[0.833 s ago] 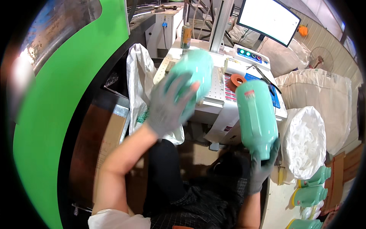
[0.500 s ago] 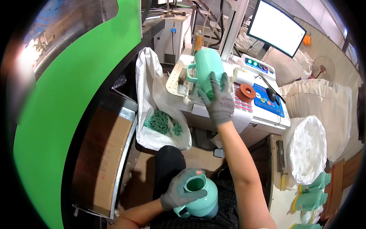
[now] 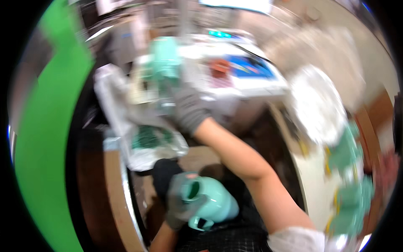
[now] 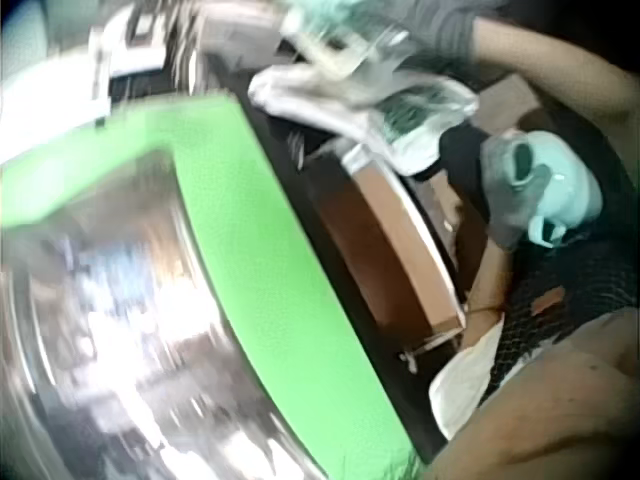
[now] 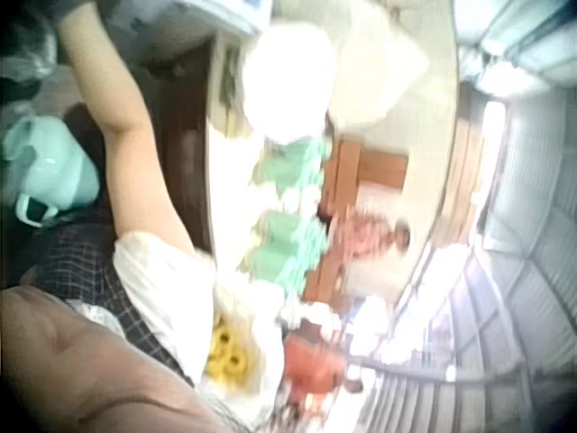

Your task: The person assembles light green plastic containers by screwing on yellow lids, applying labels from a roll, and placing the finished units on a table. The person handles the containers one at a time, using both hands to secure lids and affix labels.

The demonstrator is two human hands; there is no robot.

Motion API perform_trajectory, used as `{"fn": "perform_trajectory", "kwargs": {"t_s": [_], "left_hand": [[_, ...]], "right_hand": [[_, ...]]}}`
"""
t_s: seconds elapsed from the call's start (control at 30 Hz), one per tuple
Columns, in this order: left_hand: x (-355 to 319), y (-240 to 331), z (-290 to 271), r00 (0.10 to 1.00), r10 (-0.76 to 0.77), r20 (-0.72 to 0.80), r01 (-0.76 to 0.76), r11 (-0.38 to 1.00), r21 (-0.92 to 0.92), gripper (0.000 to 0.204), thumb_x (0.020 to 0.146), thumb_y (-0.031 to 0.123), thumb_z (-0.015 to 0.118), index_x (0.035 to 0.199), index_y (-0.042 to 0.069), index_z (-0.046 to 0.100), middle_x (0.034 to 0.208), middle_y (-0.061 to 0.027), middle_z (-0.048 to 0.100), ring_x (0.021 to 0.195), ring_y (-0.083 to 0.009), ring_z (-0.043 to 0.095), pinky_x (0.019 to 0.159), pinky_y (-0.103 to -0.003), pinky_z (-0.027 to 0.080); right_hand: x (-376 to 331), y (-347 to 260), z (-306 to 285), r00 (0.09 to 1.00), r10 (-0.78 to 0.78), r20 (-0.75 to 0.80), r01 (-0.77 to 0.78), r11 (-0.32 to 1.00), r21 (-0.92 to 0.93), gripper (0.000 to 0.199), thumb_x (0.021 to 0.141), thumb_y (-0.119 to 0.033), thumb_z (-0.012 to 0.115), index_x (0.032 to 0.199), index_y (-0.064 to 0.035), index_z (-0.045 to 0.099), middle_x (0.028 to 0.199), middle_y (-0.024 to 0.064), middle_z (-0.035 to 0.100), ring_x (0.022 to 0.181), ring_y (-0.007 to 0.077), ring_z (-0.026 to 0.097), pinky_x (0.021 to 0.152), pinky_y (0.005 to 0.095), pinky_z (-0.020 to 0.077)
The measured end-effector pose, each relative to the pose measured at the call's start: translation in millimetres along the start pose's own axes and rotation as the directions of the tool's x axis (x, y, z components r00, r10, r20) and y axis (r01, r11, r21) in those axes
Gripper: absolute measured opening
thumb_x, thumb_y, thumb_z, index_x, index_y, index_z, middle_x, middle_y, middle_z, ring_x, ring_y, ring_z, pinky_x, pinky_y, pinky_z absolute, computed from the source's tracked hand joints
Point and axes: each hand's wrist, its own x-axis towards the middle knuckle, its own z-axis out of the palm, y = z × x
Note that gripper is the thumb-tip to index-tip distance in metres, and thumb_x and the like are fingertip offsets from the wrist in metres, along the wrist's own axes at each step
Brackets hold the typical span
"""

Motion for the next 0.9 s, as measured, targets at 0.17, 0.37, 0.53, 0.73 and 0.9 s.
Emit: {"fn": "perform_trajectory", "kwargs": {"t_s": [0.17, 0.37, 0.53, 0.73, 0.9], "left_hand": [[2.3, -29.9, -10.5, 0.998, -0.042, 0.054, 0.045, 0.997, -0.062, 0.078, 0.085, 0.026, 0.077, 0.151, -0.004, 0.05, 0.145, -0.0162, 0.056, 0.127, -0.0281, 0.057, 0.111, -0.042, 0.045], [35.3, -42.9, 0.0, 0.954, -0.071, 0.292, 0.024, 0.987, 0.159, 0.07, 0.102, 0.038, 0.057, 0.156, -0.005, 0.045, 0.155, -0.0193, 0.051, 0.135, -0.031, 0.053, 0.114, -0.044, 0.043], [59.7, -22.2, 35.3, 0.913, -0.051, 0.405, -0.081, 0.95, 0.301, 0.061, 0.106, 0.031, 0.049, 0.153, -0.007, 0.046, 0.155, -0.0209, 0.051, 0.138, -0.0318, 0.051, 0.116, -0.043, 0.042], [71.9, -8.6, 59.4, 0.894, -0.078, 0.441, -0.067, 0.95, 0.304, 0.056, 0.107, 0.028, 0.051, 0.151, -0.007, 0.049, 0.152, -0.0198, 0.054, 0.136, -0.031, 0.053, 0.116, -0.042, 0.04], [77.2, 22.7, 69.8, 0.873, -0.095, 0.479, -0.151, 0.881, 0.449, 0.05, 0.093, 0.021, 0.076, 0.14, 0.006, 0.063, 0.138, -0.015, 0.062, 0.129, -0.0295, 0.058, 0.112, -0.042, 0.044]], "right_hand": [[-231.5, 45.3, -79.1, 0.972, 0.071, -0.226, -0.041, 0.99, 0.134, 0.071, 0.094, -0.042, 0.072, 0.154, -0.0103, 0.052, 0.156, 0.0218, 0.047, 0.133, 0.0395, 0.055, 0.111, 0.0501, 0.0447], [-553.0, 36.2, -249.6, 0.748, 0.641, -0.173, -0.661, 0.744, -0.1, 0.032, 0.09, -0.027, 0.081, 0.115, -0.0087, 0.072, 0.117, 0.0132, 0.073, 0.105, 0.0343, 0.07, 0.09, 0.0442, 0.057], [-802.2, -60.4, -408.7, -0.557, 0.771, -0.309, -0.71, -0.635, -0.304, 0.05, 0.101, -0.047, 0.058, 0.095, -0.0025, 0.08, 0.109, 0.0243, 0.076, 0.099, 0.0439, 0.072, 0.09, 0.0501, 0.0553], [-858.0, -111.1, -374.9, -0.854, 0.517, -0.061, -0.385, -0.706, -0.594, 0.086, 0.09, -0.068, 0.064, 0.148, -0.0044, 0.059, 0.149, 0.0258, 0.06, 0.136, 0.0422, 0.059, 0.114, 0.0466, 0.0479], [-893.4, -100.7, -322.6, -0.775, 0.632, 0.003, -0.537, -0.655, -0.532, 0.085, 0.093, -0.062, 0.065, 0.152, -0.0018, 0.055, 0.15, 0.0229, 0.059, 0.136, 0.0371, 0.06, 0.114, 0.0453, 0.0482]]}}
